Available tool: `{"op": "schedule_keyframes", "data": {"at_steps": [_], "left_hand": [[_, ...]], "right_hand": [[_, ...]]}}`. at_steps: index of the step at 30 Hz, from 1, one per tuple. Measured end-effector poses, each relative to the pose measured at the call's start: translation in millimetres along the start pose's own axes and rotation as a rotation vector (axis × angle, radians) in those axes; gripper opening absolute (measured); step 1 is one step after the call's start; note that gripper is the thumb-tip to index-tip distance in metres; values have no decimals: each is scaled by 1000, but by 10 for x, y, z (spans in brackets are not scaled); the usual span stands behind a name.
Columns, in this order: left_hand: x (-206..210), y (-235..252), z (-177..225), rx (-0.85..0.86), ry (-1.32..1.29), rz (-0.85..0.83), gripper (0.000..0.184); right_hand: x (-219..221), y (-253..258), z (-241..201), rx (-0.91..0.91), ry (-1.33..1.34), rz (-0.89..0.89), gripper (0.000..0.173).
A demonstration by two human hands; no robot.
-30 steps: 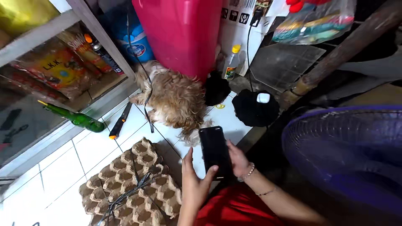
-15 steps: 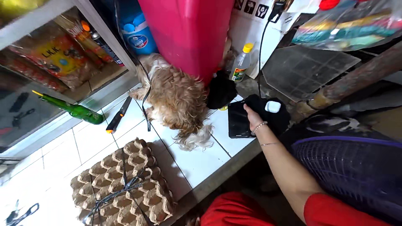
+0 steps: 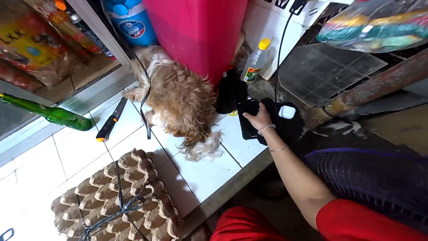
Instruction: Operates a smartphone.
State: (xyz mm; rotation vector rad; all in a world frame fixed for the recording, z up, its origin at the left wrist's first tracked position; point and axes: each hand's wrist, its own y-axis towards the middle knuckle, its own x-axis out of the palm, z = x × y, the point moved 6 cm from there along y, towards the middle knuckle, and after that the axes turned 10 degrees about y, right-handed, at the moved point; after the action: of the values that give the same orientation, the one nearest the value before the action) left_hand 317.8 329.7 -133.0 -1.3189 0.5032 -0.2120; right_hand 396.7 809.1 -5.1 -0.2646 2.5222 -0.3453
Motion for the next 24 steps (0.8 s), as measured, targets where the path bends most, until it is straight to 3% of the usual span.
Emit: {"op": "schedule_keyframes", "data": {"at_steps": [2, 5, 9, 16, 21, 24], "left_hand": [[103, 73, -55, -62, 212, 8, 42], [135, 59, -34, -159, 300, 27, 43], [138, 5, -6, -193, 300, 94, 41], [280, 298, -333, -121, 160, -7, 43], [354, 379, -401, -133, -27, 6, 42], [326, 344, -380, -75, 43, 20, 42]], "right_hand": [[93, -122, -59, -8, -220, -10, 110], [201, -174, -118, 26, -390, -12, 118], [248, -160, -166, 41, -436, -4, 109], [190, -338, -93, 54, -479, -65, 108], [121, -150, -150, -84, -522, -58, 86], [142, 100, -177, -131, -607, -107, 73]]}}
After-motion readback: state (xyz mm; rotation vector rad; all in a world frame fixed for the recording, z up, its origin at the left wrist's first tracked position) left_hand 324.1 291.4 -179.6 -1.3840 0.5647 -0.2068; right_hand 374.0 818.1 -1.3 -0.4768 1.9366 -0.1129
